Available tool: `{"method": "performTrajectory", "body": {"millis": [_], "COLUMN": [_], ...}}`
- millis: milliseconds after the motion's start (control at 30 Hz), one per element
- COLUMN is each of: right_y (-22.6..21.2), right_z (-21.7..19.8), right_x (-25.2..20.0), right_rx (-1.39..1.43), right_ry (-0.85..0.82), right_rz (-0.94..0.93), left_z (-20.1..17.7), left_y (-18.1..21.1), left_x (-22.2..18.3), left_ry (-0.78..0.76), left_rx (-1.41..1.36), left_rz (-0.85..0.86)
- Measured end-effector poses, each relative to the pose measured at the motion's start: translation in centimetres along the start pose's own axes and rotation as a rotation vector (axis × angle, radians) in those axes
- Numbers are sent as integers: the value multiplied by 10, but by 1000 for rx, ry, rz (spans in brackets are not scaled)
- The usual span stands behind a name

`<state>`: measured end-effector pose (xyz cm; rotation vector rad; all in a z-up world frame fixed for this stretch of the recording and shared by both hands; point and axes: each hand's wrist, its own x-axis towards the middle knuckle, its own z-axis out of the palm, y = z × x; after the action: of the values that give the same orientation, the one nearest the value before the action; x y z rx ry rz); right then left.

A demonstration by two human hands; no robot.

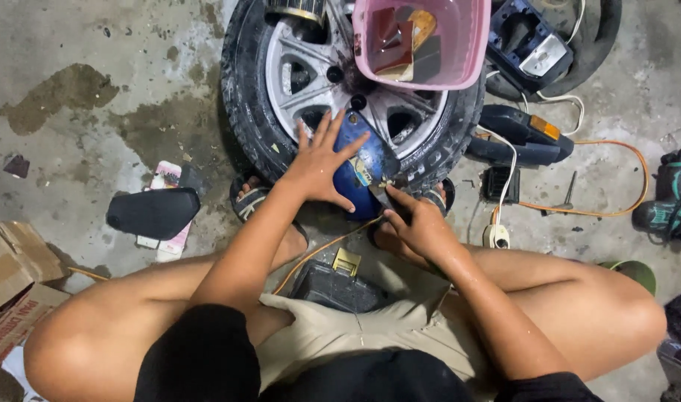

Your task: The person sits on the floor and scrapes a blue plastic object resting on a car tire using a metal scraper. They repeatedly scrape the surface and occasionally dip the scraper into a pink container filled with water to clean it.

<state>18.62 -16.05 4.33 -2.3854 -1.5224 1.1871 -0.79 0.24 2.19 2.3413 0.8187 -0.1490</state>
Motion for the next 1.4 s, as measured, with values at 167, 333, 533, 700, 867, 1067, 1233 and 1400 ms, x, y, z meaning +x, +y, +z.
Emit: {"method": "performTrajectory", "body": {"millis": [167, 333, 533, 700, 867, 1067, 1233, 1400], "right_y": [-18, -5, 3, 3, -6, -16, -9, -2], "right_z": [-14, -10, 10, 7, 27, 46, 55, 67], "right_x": [-3, -3, 1, 3, -14, -21, -6, 18], "right_rx": [43, 20, -38, -103, -117, -117, -196, -198], "right_ry": [33, 47, 25, 10, 34, 57, 118, 188], "right_rz": [-42, -71, -47, -23, 3, 34, 45, 41], "left_z": [18, 23, 30, 33, 52, 46, 50, 61], "left_y": [-9, -8, 4, 15, 11, 3, 1, -1], "left_x": [16, 18, 18, 20, 16, 9, 14, 13], "left_ry": [1, 68, 79, 15, 70, 118, 97, 153], "left_rx": [120, 101, 151, 193, 186, 2, -11, 32], "left_rz": [86, -26, -182, -265, -252, -90, -98, -95]}}
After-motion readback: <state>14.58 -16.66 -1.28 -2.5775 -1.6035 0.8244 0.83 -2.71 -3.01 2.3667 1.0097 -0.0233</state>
